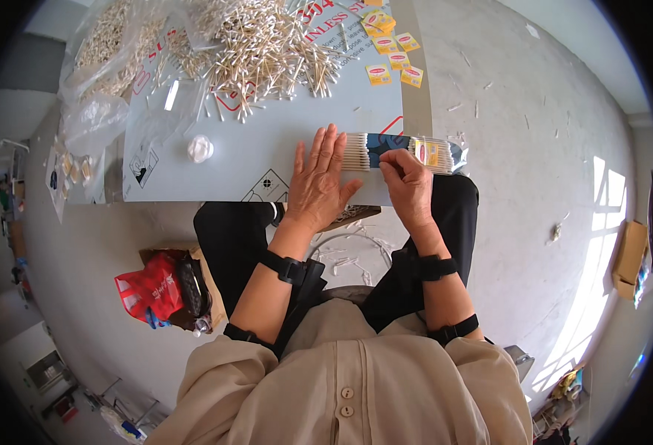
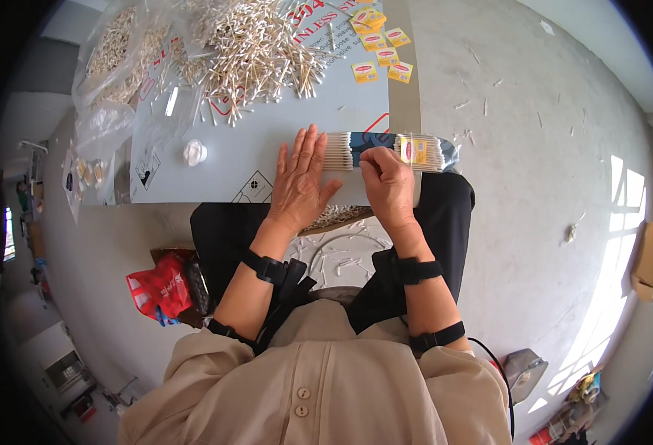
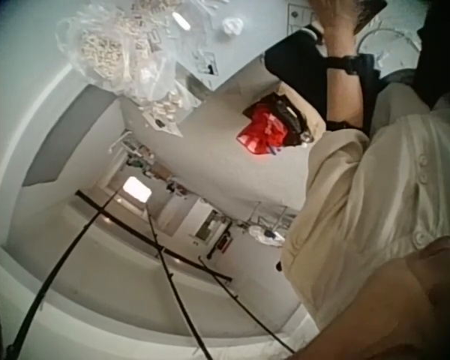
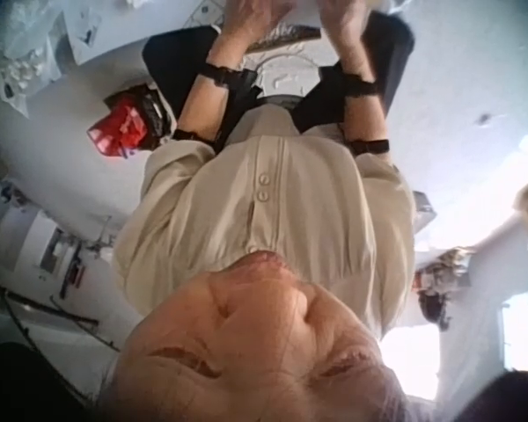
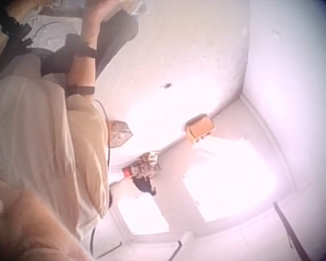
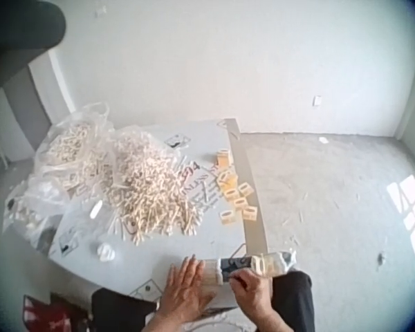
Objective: Gathering and aligning bundles of cotton swabs and placing them into small plastic bags.
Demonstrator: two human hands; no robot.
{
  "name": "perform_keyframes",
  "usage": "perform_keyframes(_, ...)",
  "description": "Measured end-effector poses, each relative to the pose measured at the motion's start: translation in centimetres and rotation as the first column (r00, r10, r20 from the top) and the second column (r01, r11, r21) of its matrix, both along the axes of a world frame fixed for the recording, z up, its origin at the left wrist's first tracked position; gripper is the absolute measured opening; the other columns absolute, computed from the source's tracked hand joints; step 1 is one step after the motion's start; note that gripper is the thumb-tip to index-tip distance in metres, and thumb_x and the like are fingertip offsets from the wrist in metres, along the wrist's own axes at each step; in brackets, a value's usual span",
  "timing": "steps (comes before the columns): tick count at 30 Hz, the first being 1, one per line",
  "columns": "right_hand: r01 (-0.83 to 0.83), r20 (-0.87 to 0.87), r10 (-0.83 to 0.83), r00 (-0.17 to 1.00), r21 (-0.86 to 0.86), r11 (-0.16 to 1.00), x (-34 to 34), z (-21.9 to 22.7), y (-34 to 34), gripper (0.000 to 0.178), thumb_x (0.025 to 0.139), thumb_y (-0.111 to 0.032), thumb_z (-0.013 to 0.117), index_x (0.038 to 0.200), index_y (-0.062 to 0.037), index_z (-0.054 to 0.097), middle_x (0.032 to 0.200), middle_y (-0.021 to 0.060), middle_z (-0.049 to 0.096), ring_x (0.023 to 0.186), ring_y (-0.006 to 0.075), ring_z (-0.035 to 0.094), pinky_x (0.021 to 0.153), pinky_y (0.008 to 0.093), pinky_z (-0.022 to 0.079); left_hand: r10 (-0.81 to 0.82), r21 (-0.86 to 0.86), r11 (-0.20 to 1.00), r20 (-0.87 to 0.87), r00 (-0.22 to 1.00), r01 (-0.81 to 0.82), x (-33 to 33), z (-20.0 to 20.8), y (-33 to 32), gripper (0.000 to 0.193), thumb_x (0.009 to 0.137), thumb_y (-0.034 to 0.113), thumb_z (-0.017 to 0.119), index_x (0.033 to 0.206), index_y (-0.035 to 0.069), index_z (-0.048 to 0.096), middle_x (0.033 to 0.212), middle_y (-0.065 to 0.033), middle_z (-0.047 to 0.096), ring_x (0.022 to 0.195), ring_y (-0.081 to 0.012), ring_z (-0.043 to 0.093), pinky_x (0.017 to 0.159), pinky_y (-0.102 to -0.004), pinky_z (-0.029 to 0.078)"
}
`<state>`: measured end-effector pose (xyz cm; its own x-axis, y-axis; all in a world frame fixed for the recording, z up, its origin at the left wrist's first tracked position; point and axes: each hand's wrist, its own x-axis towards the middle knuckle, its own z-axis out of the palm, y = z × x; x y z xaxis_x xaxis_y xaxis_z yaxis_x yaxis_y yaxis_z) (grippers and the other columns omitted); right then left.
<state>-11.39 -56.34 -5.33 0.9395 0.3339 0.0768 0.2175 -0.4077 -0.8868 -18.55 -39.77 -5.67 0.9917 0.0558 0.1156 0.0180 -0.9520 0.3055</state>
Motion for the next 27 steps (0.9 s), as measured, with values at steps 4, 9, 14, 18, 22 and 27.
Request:
perform_keyframes(4,0.017,0.125,-0.005,0.992,-0.097,0.995,-1.6,-0.4,0.8,0.007,0.08,-0.007,0.063,0.087,-0.008,0.064,0.079,0.0088,0.058,0.07,0.0313,0.061,0.061,0.0387,0.049,0.003,0.018,1.0,-0.051,0.999,-0.002,-0.2,-0.5,-0.5,0.083,0.086,0.047,0.057,0.146,0.003,0.022,0.154,-0.0129,0.017,0.143,-0.0262,0.016,0.114,-0.0511,0.012)
perform_keyframes(9,0.018,0.182,0.013,0.983,-0.167,0.986,-1.8,-0.4,1.3,0.008,0.079,-0.006,0.066,0.087,-0.0062,0.066,0.078,0.0083,0.058,0.067,0.0266,0.061,0.059,0.034,0.048,0.002,0.013,1.0,-0.053,0.999,-0.001,-0.2,-0.7,-0.5,0.083,0.085,0.046,0.059,0.146,0.003,0.023,0.154,-0.0131,0.018,0.143,-0.0255,0.016,0.114,-0.051,0.012)
perform_keyframes(14,0.04,0.227,0.004,0.974,-0.19,0.981,-1.7,-0.7,1.5,0.007,0.078,-0.008,0.067,0.084,-0.0072,0.065,0.077,0.0075,0.058,0.067,0.0275,0.061,0.058,0.0355,0.048,0.004,-0.002,1.0,-0.054,0.999,-0.004,-0.2,-0.7,-0.6,0.083,0.084,0.045,0.06,0.145,0.002,0.024,0.154,-0.0132,0.019,0.143,-0.0255,0.016,0.114,-0.0511,0.012)
perform_keyframes(18,0.013,0.273,0.05,0.961,-0.227,0.974,-1.8,-0.9,1.5,0.007,0.078,-0.008,0.067,0.084,-0.007,0.065,0.079,0.0074,0.059,0.067,0.0275,0.062,0.058,0.0355,0.049,0.01,0.009,1.0,-0.056,0.998,-0.01,-0.1,-0.7,-0.5,0.083,0.083,0.045,0.061,0.145,0.002,0.025,0.153,-0.0134,0.019,0.143,-0.0258,0.016,0.114,-0.051,0.012)
perform_keyframes(22,0.057,0.223,-0.007,0.975,-0.219,0.974,-1.9,-0.9,1.8,0.011,0.078,-0.009,0.067,0.088,-0.0074,0.064,0.082,0.0071,0.059,0.068,0.0272,0.062,0.059,0.0356,0.05,0.009,-0.008,1.0,-0.082,0.997,-0.009,-0.1,-0.5,-0.6,0.082,0.086,0.042,0.059,0.147,0.005,0.02,0.154,-0.012,0.017,0.143,-0.0258,0.015,0.115,-0.0495,0.011)
perform_keyframes(27,0.061,0.241,-0.001,0.971,-0.241,0.969,-1.8,-1.1,1.8,0.012,0.078,-0.011,0.067,0.089,-0.0077,0.064,0.083,0.0068,0.059,0.068,0.0271,0.062,0.059,0.0361,0.049,0.01,-0.007,1.0,-0.074,0.997,-0.01,-0.1,-0.4,-0.6,0.082,0.085,0.042,0.059,0.146,0.004,0.02,0.154,-0.012,0.017,0.143,-0.0258,0.015,0.115,-0.0495,0.011)
